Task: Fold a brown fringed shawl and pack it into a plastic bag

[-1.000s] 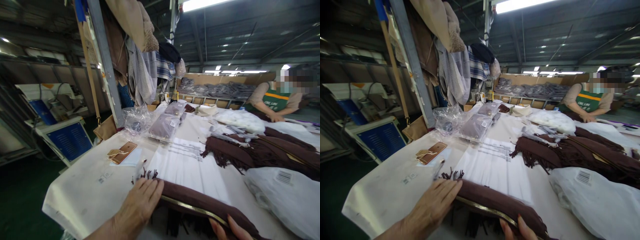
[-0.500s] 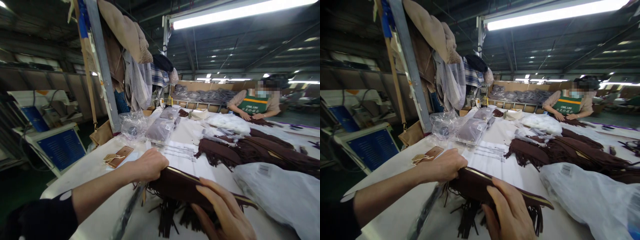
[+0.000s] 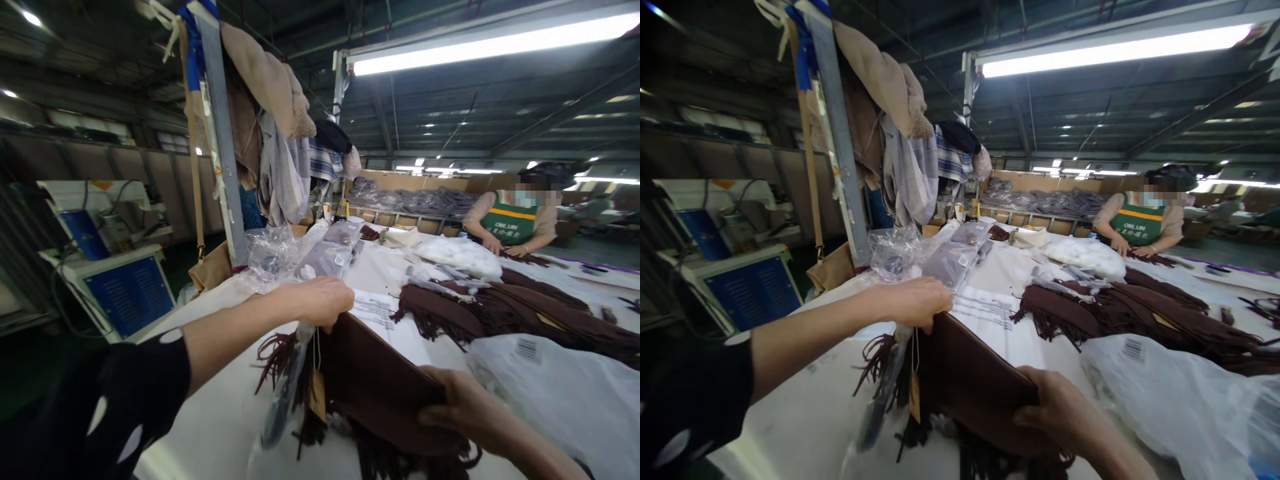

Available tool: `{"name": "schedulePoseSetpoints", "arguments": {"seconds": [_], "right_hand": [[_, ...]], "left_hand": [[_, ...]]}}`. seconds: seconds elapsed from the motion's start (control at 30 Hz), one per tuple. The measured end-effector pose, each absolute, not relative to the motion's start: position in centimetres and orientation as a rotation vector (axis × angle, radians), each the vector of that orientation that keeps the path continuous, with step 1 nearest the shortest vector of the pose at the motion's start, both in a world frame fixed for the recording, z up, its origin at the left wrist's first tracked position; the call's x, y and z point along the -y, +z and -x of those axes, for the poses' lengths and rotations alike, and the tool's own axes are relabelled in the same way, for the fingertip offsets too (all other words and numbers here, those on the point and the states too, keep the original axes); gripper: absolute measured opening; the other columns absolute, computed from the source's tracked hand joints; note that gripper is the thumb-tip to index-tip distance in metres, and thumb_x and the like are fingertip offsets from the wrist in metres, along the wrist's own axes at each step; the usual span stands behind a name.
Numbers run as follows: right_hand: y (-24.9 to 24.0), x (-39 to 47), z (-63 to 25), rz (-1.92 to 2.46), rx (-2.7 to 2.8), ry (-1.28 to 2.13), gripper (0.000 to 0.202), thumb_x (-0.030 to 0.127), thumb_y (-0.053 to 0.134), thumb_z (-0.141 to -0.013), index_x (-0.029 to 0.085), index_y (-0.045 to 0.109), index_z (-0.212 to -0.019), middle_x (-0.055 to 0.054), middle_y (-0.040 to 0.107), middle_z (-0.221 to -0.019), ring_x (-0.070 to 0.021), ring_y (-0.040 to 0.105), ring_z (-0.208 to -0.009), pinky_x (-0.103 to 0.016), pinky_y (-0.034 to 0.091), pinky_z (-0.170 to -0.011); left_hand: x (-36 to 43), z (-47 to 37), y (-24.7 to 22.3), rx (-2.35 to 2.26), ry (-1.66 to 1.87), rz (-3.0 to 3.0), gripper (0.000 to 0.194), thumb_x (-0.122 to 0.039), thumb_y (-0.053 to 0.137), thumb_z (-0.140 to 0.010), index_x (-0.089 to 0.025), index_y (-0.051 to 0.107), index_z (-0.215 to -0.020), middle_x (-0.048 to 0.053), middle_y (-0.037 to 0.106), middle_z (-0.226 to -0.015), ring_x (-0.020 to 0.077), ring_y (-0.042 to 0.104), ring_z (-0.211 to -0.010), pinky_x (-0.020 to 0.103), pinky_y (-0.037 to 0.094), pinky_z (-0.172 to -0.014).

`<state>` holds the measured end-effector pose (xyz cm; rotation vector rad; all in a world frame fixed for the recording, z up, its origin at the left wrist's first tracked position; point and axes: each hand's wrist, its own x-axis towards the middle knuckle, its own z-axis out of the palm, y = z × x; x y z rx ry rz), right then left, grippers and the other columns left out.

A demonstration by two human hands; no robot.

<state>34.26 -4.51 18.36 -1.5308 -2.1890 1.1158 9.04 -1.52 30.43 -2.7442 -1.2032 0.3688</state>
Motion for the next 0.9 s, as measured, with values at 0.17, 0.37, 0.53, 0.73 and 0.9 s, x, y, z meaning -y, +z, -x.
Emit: {"name": "schedulePoseSetpoints", "arguments": {"seconds": [0.17, 0.37, 0.53, 0.73, 0.9], "right_hand": [[17.1, 4.7, -36.2, 1.566, 2.174, 1.161, 0.008, 0.026, 0.052, -0.066, 0.019, 0.056, -0.066, 0.004, 0.057, -0.060, -0.0134, 0.050, -0.059, -0.022, 0.035, -0.055], [16.5, 5.0, -35.9, 1.497, 2.112, 1.312, 0.017, 0.032, 0.051, -0.073, 0.018, 0.055, -0.064, 0.003, 0.055, -0.058, -0.0119, 0.046, -0.057, -0.023, 0.033, -0.055], [17.3, 5.0, -35.7, 1.547, 2.093, 1.261, 0.016, 0.034, 0.053, -0.070, 0.021, 0.057, -0.059, 0.003, 0.054, -0.056, -0.0132, 0.046, -0.055, -0.024, 0.032, -0.054], [20.1, 4.4, -36.0, 1.668, 2.241, 1.023, 0.016, 0.035, 0.051, -0.069, 0.021, 0.057, -0.063, 0.001, 0.056, -0.061, -0.0154, 0.049, -0.059, -0.025, 0.033, -0.055], [22.0, 3.5, -35.2, 1.788, 2.448, 0.630, 0.011, 0.025, 0.053, -0.069, 0.020, 0.056, -0.060, 0.000, 0.053, -0.061, -0.0150, 0.048, -0.060, -0.026, 0.031, -0.056]], "left_hand": [[1.6, -8.5, 31.1, 1.187, 0.264, 2.811, 0.020, -0.029, 0.078, -0.067, -0.016, 0.070, -0.079, 0.001, 0.063, -0.064, 0.0150, 0.056, -0.061, 0.023, 0.033, -0.049], [1.0, -7.6, 29.4, 1.195, 0.277, 2.804, 0.014, -0.026, 0.077, -0.065, -0.016, 0.070, -0.074, 0.001, 0.063, -0.062, 0.0160, 0.057, -0.060, 0.024, 0.033, -0.049], [0.5, -6.6, 28.4, 1.258, 0.323, 2.744, 0.014, -0.024, 0.078, -0.061, -0.018, 0.070, -0.071, 0.001, 0.062, -0.061, 0.0174, 0.057, -0.061, 0.024, 0.031, -0.047], [1.4, -5.5, 29.4, 1.247, 0.317, 2.760, 0.015, -0.028, 0.077, -0.065, -0.021, 0.069, -0.076, -0.001, 0.062, -0.063, 0.0166, 0.057, -0.064, 0.024, 0.031, -0.050], [0.8, -5.2, 29.0, 1.301, 0.351, 2.683, 0.011, -0.023, 0.075, -0.062, -0.020, 0.069, -0.071, 0.000, 0.062, -0.060, 0.0163, 0.057, -0.059, 0.024, 0.031, -0.048]]}}
